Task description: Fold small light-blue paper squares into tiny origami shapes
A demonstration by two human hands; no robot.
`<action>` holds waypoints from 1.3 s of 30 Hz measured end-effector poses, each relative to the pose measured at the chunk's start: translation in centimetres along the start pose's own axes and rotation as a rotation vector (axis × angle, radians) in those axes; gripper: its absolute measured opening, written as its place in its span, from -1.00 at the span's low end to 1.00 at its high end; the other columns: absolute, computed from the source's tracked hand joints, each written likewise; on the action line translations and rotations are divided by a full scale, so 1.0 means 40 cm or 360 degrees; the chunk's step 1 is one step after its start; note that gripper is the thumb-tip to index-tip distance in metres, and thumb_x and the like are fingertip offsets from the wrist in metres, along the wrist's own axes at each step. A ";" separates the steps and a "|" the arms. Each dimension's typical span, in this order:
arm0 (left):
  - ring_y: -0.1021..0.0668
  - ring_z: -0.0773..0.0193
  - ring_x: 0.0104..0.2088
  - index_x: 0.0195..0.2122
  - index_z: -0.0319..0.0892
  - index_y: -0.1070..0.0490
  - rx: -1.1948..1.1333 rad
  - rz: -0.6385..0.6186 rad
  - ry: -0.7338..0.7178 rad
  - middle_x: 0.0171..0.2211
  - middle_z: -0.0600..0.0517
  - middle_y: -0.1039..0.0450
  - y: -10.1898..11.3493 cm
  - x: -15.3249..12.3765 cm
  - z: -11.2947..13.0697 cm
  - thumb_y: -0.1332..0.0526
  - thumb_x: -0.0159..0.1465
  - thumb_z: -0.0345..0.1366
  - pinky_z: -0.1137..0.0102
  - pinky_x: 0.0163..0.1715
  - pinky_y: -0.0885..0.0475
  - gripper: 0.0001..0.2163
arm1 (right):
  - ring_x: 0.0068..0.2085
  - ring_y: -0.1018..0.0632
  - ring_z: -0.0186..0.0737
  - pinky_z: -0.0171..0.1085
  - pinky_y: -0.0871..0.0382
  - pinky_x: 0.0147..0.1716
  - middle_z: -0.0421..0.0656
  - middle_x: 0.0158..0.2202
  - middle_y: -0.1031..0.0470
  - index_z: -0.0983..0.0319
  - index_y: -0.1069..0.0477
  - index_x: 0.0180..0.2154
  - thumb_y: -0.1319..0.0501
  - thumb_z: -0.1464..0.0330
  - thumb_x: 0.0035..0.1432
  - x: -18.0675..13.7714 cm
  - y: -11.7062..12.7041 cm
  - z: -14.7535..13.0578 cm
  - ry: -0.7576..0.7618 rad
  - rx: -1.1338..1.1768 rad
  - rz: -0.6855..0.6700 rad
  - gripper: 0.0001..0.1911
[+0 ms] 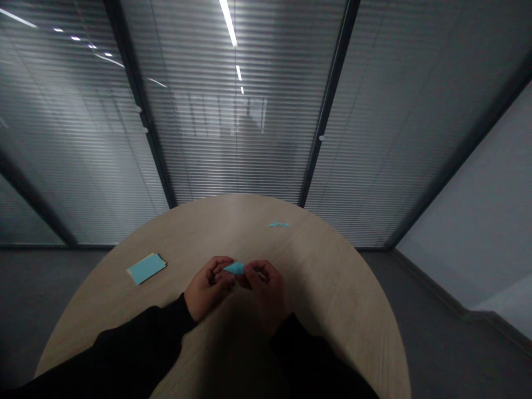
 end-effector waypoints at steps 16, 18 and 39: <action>-0.40 0.38 -0.54 -0.36 -0.26 -0.51 0.0075 0.0026 0.0250 -0.55 0.04 -0.45 0.003 -0.004 -0.020 -0.38 0.03 0.01 0.47 -0.53 -0.26 -0.61 | -0.39 -0.49 -0.29 -0.30 -0.39 -0.33 -0.22 -0.44 -0.47 0.23 -0.43 -0.38 -0.33 0.11 0.03 -0.004 -0.034 0.013 -0.0129 -0.0017 -0.0285 -0.69; -0.38 0.39 -0.56 -0.34 -0.27 -0.52 0.0089 -0.0011 0.0271 -0.55 0.04 -0.45 -0.003 -0.007 -0.023 -0.38 0.03 0.01 0.48 -0.55 -0.23 -0.60 | -0.41 -0.48 -0.28 -0.30 -0.38 -0.36 -0.22 -0.46 -0.47 0.24 -0.44 -0.38 -0.35 0.11 -0.01 0.001 -0.031 0.016 -0.0162 -0.0042 -0.0325 -0.67; -0.41 0.39 -0.59 -0.34 -0.27 -0.43 0.0087 -0.0255 0.0387 -0.56 0.06 -0.44 -0.029 -0.011 -0.058 -0.29 0.08 0.10 0.47 -0.56 -0.26 -0.55 | -0.51 -0.47 -0.34 -0.34 -0.31 -0.48 -0.22 -0.50 -0.50 0.28 -0.50 -0.30 -0.42 0.12 -0.11 0.008 -0.014 0.027 -0.0342 -0.0280 -0.0516 -0.59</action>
Point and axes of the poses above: each hand's wrist, its own x-axis towards the middle knuckle, its own y-axis out of the back of the hand, z = x × y, the point moved 8 cm from there along x, towards the middle knuckle
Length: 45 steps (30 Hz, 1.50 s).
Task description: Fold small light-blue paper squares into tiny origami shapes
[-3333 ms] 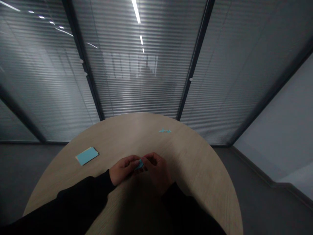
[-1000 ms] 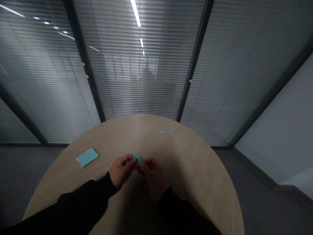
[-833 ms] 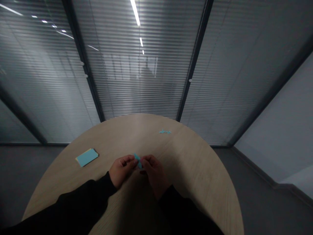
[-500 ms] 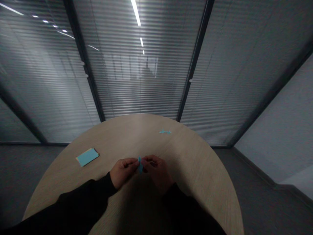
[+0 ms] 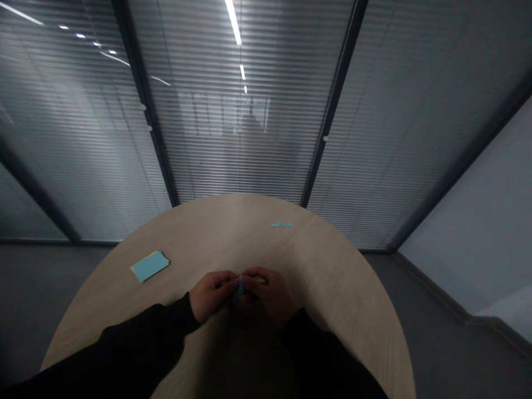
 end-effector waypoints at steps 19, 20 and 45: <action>-0.25 0.52 -0.72 -0.36 -0.23 -0.30 0.0020 -0.0047 -0.0057 -0.52 0.02 -0.49 -0.022 -0.006 0.021 -0.26 0.10 0.13 0.54 -0.72 -0.07 -0.55 | -0.50 -0.43 -0.34 -0.31 -0.29 -0.44 -0.26 -0.57 -0.41 0.29 -0.48 -0.40 -0.40 0.17 -0.06 0.007 -0.002 -0.009 0.0161 -0.0037 -0.0046 -0.69; -0.25 0.52 -0.72 -0.36 -0.23 -0.30 0.0008 -0.0034 -0.0055 -0.52 0.02 -0.49 -0.021 -0.005 0.018 -0.26 0.11 0.12 0.54 -0.73 -0.07 -0.55 | -0.51 -0.43 -0.35 -0.31 -0.29 -0.44 -0.27 -0.57 -0.41 0.29 -0.48 -0.40 -0.40 0.17 -0.05 0.007 -0.002 -0.010 0.0170 -0.0032 -0.0045 -0.69; -0.24 0.51 -0.72 -0.35 -0.23 -0.31 0.0128 -0.0024 -0.0127 -0.53 0.03 -0.49 -0.009 -0.004 0.016 -0.22 0.16 0.11 0.53 -0.72 -0.09 -0.57 | -0.49 -0.37 -0.35 -0.31 -0.26 -0.43 -0.25 -0.54 -0.36 0.26 -0.44 -0.48 -0.31 0.11 0.04 0.003 0.001 -0.015 0.0168 0.0165 -0.0008 -0.67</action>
Point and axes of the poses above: each hand's wrist, its own x-axis towards the middle knuckle, its own y-axis out of the back of the hand, z = x × y, the point moved 8 cm from there along x, towards the middle knuckle
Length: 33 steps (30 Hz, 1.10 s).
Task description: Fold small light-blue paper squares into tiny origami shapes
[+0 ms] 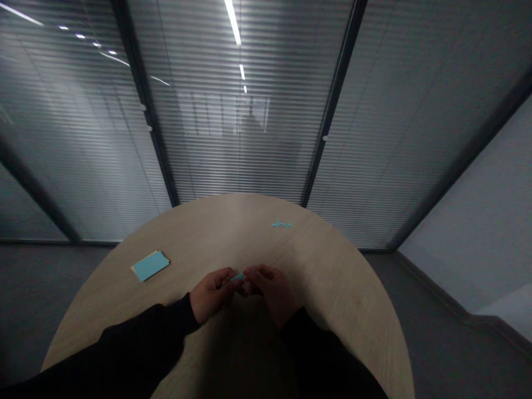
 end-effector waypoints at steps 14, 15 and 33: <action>-0.22 0.51 -0.68 -0.29 -0.26 -0.37 0.0017 -0.0017 0.0102 -0.43 -0.02 -0.52 -0.006 -0.007 0.008 -0.18 0.17 0.12 0.52 -0.69 -0.06 -0.54 | -0.43 -0.42 -0.31 -0.30 -0.28 -0.37 -0.23 -0.51 -0.44 0.27 -0.55 -0.33 -0.34 0.15 0.02 0.003 0.010 -0.008 0.0028 -0.0354 0.0002 -0.70; -0.22 0.51 -0.68 -0.29 -0.26 -0.37 0.0012 -0.0013 0.0104 -0.45 -0.01 -0.51 -0.006 -0.007 0.008 -0.18 0.17 0.13 0.52 -0.69 -0.06 -0.54 | -0.44 -0.42 -0.31 -0.30 -0.28 -0.38 -0.22 -0.50 -0.45 0.27 -0.55 -0.33 -0.33 0.15 0.02 0.003 0.013 -0.006 0.0027 -0.0372 0.0013 -0.69; -0.31 0.42 -0.65 -0.37 -0.24 -0.42 0.0340 0.0162 -0.0022 -0.56 0.03 -0.49 0.024 -0.001 0.001 -0.20 0.21 0.04 0.50 -0.63 -0.11 -0.62 | -0.47 -0.40 -0.30 -0.29 -0.29 -0.43 -0.23 -0.52 -0.38 0.27 -0.51 -0.33 -0.29 0.04 0.03 0.001 0.034 -0.029 0.0106 -0.0374 0.0266 -0.60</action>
Point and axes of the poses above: each hand's wrist, its own x-axis towards the middle knuckle, its own y-axis out of the back of the hand, z = x × y, the point moved 8 cm from there along x, towards the middle knuckle
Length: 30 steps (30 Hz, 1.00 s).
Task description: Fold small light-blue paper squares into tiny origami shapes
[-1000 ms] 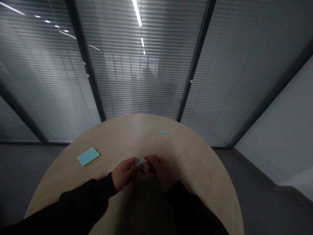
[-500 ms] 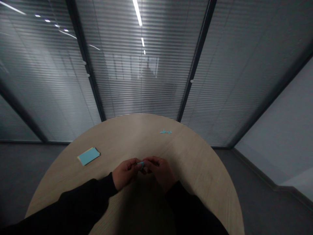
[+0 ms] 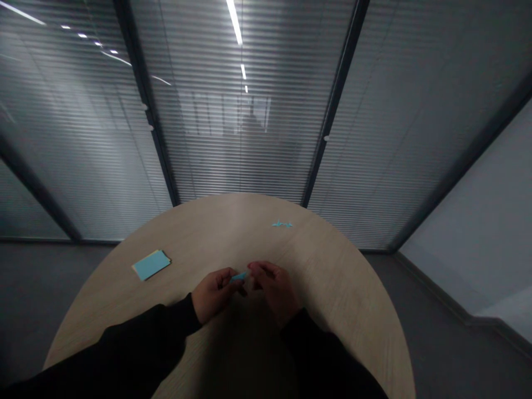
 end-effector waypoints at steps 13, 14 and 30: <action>-0.38 0.39 -0.58 -0.31 -0.26 -0.43 -0.0131 -0.0155 -0.0002 -0.44 -0.04 -0.55 -0.022 -0.003 0.011 -0.19 0.21 0.05 0.49 -0.55 -0.19 -0.60 | -0.42 -0.46 -0.27 -0.29 -0.30 -0.38 -0.20 -0.51 -0.48 0.27 -0.50 -0.44 -0.35 0.17 0.00 -0.010 -0.029 0.011 -0.0061 -0.0066 -0.0215 -0.73; -0.38 0.39 -0.58 -0.31 -0.26 -0.43 -0.0128 -0.0156 -0.0009 -0.46 -0.03 -0.55 -0.022 -0.004 0.013 -0.19 0.22 0.05 0.49 -0.55 -0.18 -0.60 | -0.42 -0.46 -0.27 -0.29 -0.30 -0.38 -0.20 -0.50 -0.48 0.27 -0.50 -0.44 -0.34 0.18 0.00 -0.010 -0.026 0.012 -0.0062 -0.0090 -0.0196 -0.73; -0.33 0.41 -0.64 -0.38 -0.25 -0.43 -0.0105 -0.0007 -0.0008 -0.62 0.07 -0.44 -0.004 -0.003 0.009 -0.21 0.18 0.08 0.49 -0.60 -0.15 -0.59 | -0.44 -0.42 -0.30 -0.29 -0.29 -0.38 -0.23 -0.52 -0.41 0.28 -0.47 -0.38 -0.32 0.15 0.03 -0.008 -0.046 0.001 0.0023 0.0120 -0.0270 -0.70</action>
Point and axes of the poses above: each hand's wrist, its own x-axis towards the middle knuckle, its own y-axis out of the back of the hand, z = x × y, the point moved 8 cm from there along x, towards the middle knuckle
